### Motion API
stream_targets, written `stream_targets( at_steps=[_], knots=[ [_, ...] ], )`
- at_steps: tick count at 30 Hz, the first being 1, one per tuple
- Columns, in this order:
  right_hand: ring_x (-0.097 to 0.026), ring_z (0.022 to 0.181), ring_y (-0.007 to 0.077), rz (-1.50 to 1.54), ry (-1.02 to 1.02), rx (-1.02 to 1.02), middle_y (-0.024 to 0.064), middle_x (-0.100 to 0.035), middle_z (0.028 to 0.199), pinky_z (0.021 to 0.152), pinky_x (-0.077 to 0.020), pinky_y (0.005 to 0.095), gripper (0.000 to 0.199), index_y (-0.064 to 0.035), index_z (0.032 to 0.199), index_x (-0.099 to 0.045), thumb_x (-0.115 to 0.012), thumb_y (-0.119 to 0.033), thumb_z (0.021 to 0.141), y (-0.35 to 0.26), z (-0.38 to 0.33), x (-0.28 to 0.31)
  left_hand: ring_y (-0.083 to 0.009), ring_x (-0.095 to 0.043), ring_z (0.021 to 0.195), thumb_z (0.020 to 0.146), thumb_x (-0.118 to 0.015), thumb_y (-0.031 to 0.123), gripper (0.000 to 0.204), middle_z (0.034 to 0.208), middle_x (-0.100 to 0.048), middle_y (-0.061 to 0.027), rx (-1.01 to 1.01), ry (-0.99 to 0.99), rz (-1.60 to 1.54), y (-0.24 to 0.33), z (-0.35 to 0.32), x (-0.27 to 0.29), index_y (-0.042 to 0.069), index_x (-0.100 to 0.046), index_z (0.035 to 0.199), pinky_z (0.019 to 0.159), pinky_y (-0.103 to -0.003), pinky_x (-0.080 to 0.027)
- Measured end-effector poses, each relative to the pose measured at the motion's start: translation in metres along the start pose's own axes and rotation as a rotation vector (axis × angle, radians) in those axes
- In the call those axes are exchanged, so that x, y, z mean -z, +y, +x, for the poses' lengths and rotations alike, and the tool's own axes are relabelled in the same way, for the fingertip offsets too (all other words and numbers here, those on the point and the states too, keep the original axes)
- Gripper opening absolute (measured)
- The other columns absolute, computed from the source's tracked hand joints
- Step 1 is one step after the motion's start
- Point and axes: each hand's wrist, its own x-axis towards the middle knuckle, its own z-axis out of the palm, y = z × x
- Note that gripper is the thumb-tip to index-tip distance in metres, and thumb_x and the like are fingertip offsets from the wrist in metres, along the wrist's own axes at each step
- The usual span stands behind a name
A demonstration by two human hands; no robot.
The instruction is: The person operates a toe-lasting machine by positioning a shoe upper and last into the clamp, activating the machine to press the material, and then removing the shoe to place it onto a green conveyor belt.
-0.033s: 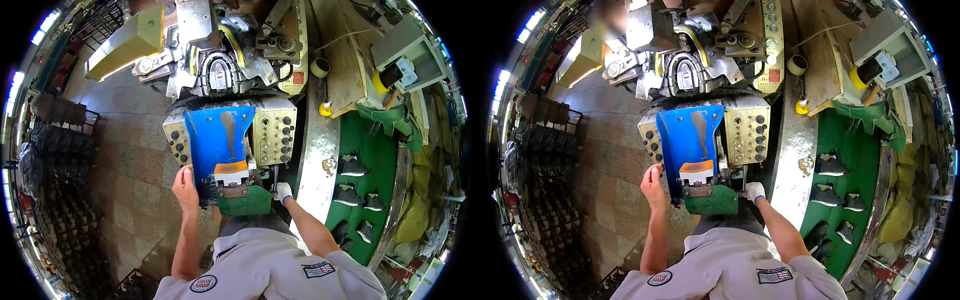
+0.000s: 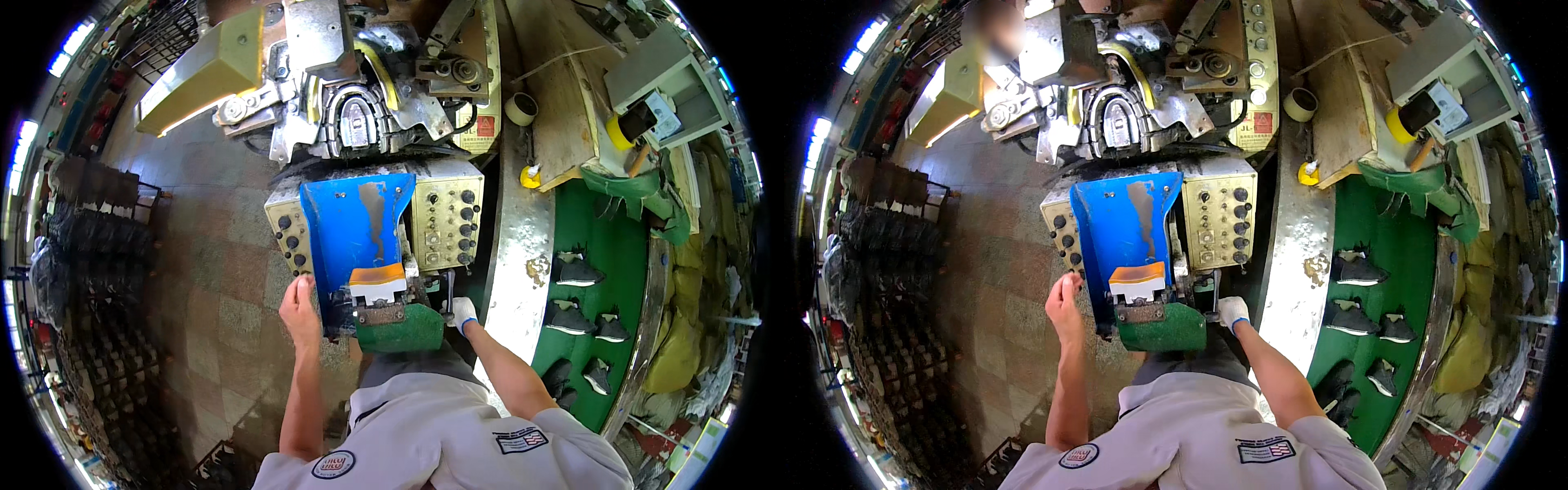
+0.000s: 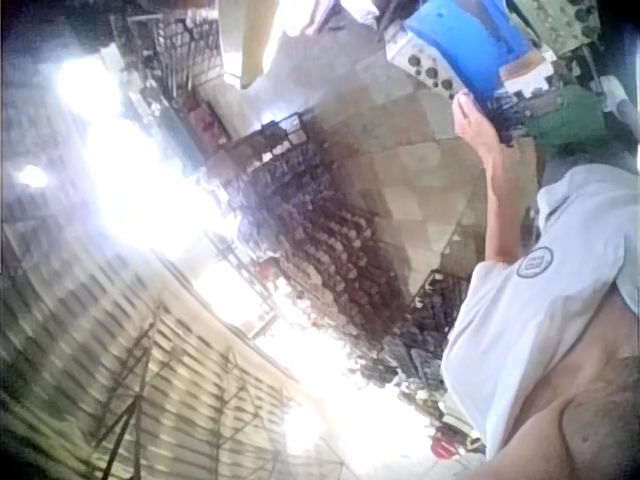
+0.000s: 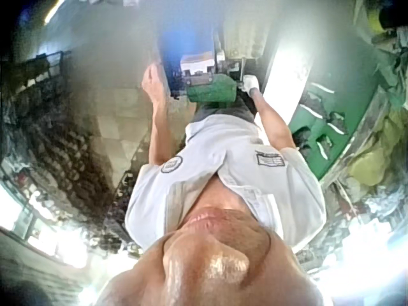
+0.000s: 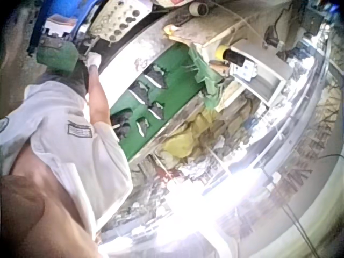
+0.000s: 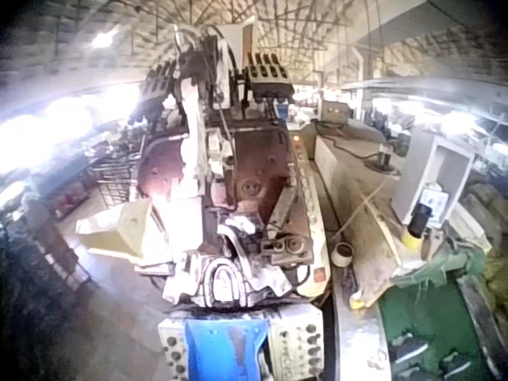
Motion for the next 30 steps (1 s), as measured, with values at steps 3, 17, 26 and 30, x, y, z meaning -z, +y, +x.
stream_targets(
  at_steps=[3, 17, 26, 30],
  knots=[
    [-0.067, 0.056, 0.0252, 0.44, -0.056, -0.28, 0.0131, -0.067, 0.064, 0.053, -0.0518, 0.0384, 0.019, -0.0042, 0.07, -0.07, -0.067, -0.021, 0.078, 0.002, 0.013, -0.012, -0.0164, -0.068, 0.092, 0.101, -0.057, 0.017, 0.027, 0.102, -0.072, -0.011, 0.134, -0.042, -0.018, -0.037, 0.002, 0.007, -0.003, -0.07, 0.112, 0.083, -0.031, -0.053],
    [-0.07, 0.064, 0.0279, 1.429, 0.131, -0.884, 0.0141, -0.073, 0.083, 0.055, -0.053, 0.0381, 0.027, -0.0001, 0.099, -0.07, -0.067, -0.022, 0.083, -0.037, 0.013, -0.023, -0.0291, -0.069, 0.075, 0.102, -0.052, 0.03, 0.039, 0.085, -0.068, -0.0188, 0.857, 0.176, -0.236, -0.252, 0.024, 0.07, -0.007, -0.061, 0.106, 0.063, -0.035, -0.056],
    [-0.028, 0.145, 0.0436, 2.176, 0.388, -0.84, 0.0242, -0.031, 0.155, 0.12, -0.0185, 0.0582, 0.088, -0.0097, 0.15, -0.031, -0.045, -0.073, 0.091, 0.11, 0.069, -0.213, -0.0333, -0.059, 0.076, 0.101, -0.042, 0.059, 0.073, 0.101, -0.057, -0.0239, 1.139, 0.384, -0.612, -0.366, 0.079, 0.047, -0.009, -0.04, 0.127, 0.065, -0.047, -0.055],
    [-0.018, 0.151, 0.0386, 2.642, 0.887, -0.886, 0.0229, -0.024, 0.159, 0.122, -0.0149, 0.0581, 0.112, -0.005, 0.159, -0.014, -0.053, -0.079, 0.084, 0.093, 0.124, -0.104, -0.0347, -0.057, 0.083, 0.1, -0.045, 0.06, 0.077, 0.113, -0.05, -0.0237, 1.028, 0.594, -0.631, -0.335, 0.134, 0.026, -0.01, -0.035, 0.13, 0.07, -0.049, -0.057]
  ],
)
